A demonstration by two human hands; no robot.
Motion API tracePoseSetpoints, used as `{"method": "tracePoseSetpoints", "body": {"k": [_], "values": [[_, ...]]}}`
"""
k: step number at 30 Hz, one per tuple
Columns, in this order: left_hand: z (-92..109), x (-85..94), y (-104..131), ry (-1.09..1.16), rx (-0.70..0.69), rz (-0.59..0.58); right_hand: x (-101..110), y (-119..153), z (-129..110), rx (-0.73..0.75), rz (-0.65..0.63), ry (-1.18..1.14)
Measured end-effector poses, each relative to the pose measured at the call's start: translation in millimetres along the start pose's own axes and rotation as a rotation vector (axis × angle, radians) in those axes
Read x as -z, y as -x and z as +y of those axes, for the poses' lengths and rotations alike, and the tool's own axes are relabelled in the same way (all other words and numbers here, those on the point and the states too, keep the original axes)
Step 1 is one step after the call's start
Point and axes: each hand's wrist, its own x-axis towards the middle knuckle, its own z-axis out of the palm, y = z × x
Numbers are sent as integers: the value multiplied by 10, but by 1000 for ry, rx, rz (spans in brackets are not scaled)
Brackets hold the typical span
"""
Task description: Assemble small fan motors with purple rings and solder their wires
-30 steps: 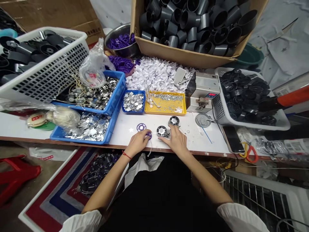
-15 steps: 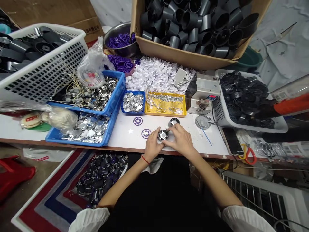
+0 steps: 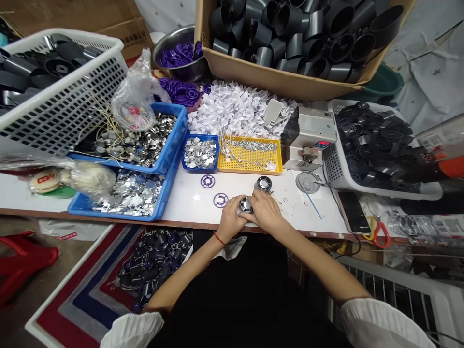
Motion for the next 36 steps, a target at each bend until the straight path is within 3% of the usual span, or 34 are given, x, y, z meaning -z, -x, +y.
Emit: {"method": "tracePoseSetpoints", "body": {"k": [4, 9, 31, 36], "values": [[-41, -1, -11, 9, -7, -14, -31, -38, 16, -26, -69, -91], [-74, -8, -15, 25, 11, -48, -125, -23, 66, -14, -19, -193], [-65, 41, -56, 18, 40, -108, -261, -47, 201, 145, 78, -269], [-76, 38, -86, 19, 29, -124, -274, -39, 174, 91, 74, -203]]}}
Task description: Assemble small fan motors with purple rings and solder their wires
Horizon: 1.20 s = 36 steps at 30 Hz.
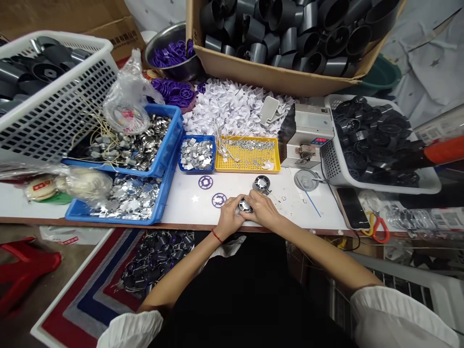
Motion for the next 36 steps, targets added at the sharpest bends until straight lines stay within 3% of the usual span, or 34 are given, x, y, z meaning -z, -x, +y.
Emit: {"method": "tracePoseSetpoints", "body": {"k": [3, 6, 9, 12, 15, 18, 21, 23, 27, 32, 36], "values": [[38, 54, -76, -21, 17, -85, 9, 22, -52, -88, 40, 53], [95, 263, -102, -67, -16, -199, 37, 68, -116, -183, 152, 86], [100, 591, -7, -191, -46, -173, 57, 104, -152, -226, 233, 92], [20, 820, 95, -369, 50, -89, 42, 75, -146, -212, 178, 117], [-96, 828, 76, -529, 167, -18, 17, 8, -146, -229, 153, 148], [-164, 742, 7, -617, 190, -21, 14, 27, -218, -219, 248, 152], [-120, 724, 14, -489, 176, -15, 5, 163, -381, -161, 364, 26], [-6, 781, 55, -248, 204, -38, -4, 252, -509, -150, 378, -130], [389, 1027, 64, 212, 284, -151, 92, 272, -656, -178, 250, -519], [776, 1258, -171, 282, 201, -162, 428, 175, -491, -224, -90, -1040], [785, 1161, -316, 322, 203, -115, 630, 106, -152, -222, -158, -1057]]}}
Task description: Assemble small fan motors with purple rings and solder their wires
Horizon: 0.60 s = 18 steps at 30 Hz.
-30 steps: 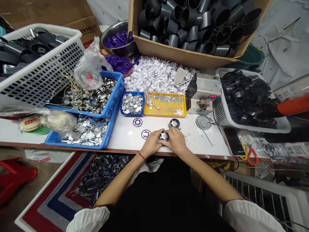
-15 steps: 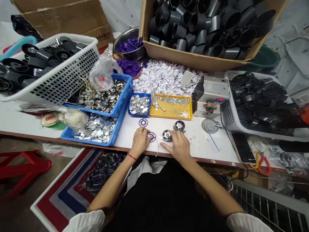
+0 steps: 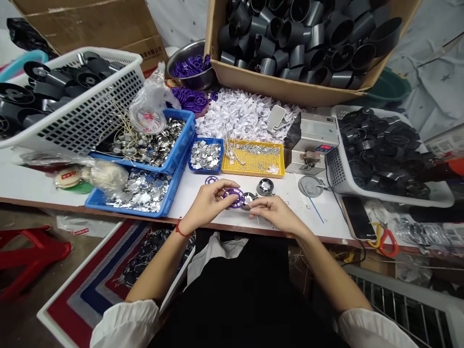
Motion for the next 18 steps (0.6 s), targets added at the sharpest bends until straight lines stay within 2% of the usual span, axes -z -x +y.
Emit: {"method": "tracePoseSetpoints", "body": {"k": [3, 5, 8, 11, 14, 16, 18], "values": [[-202, -174, -22, 107, 114, 58, 210, -80, 80, 61, 122, 329], [-395, -314, 9, 202, 212, 103, 237, -120, 176, 34, 194, 532], [-676, -484, 65, 314, 303, 172, 96, -137, 342, -12, 209, 560], [-841, -526, 81, 324, 291, 268, -143, -110, 435, -12, 212, 466], [-823, -427, 67, 299, 275, 274, -263, -73, 381, -14, 222, 436], [-705, -312, 47, 228, 217, 235, -206, -77, 280, 5, 228, 421], [-534, -188, 2, 114, 104, 184, -61, -139, 170, 25, 188, 357]]}}
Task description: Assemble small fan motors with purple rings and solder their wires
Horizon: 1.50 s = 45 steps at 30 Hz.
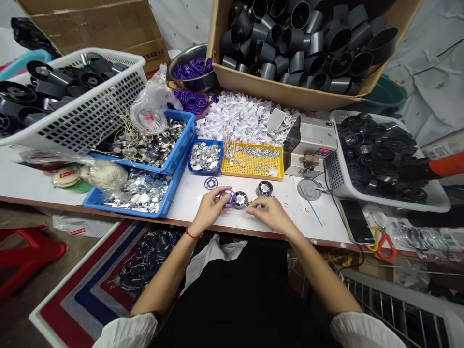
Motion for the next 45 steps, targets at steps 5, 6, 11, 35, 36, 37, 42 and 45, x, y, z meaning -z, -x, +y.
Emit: {"method": "tracePoseSetpoints", "body": {"k": [5, 6, 11, 35, 36, 37, 42, 45], "values": [[394, 123, -225, -231, -276, -20, 246, -444, 14, 92, -175, -114], [423, 129, -267, -263, -311, -14, 234, -521, 32, 111, -168, -89], [363, 150, -332, -329, -355, 8, 68, -648, 87, 138, -76, 74], [158, 231, -58, -275, -180, 70, 261, -786, -61, 486, -454, 396], [151, 235, -54, -272, -179, 71, 258, -788, -63, 491, -456, 398], [145, 237, -51, -271, -180, 73, 255, -791, -62, 497, -457, 402], [132, 243, -39, -277, -180, 71, 228, -812, -39, 537, -461, 410], [124, 250, -34, -280, -181, 74, 222, -820, -28, 550, -473, 389]]}}
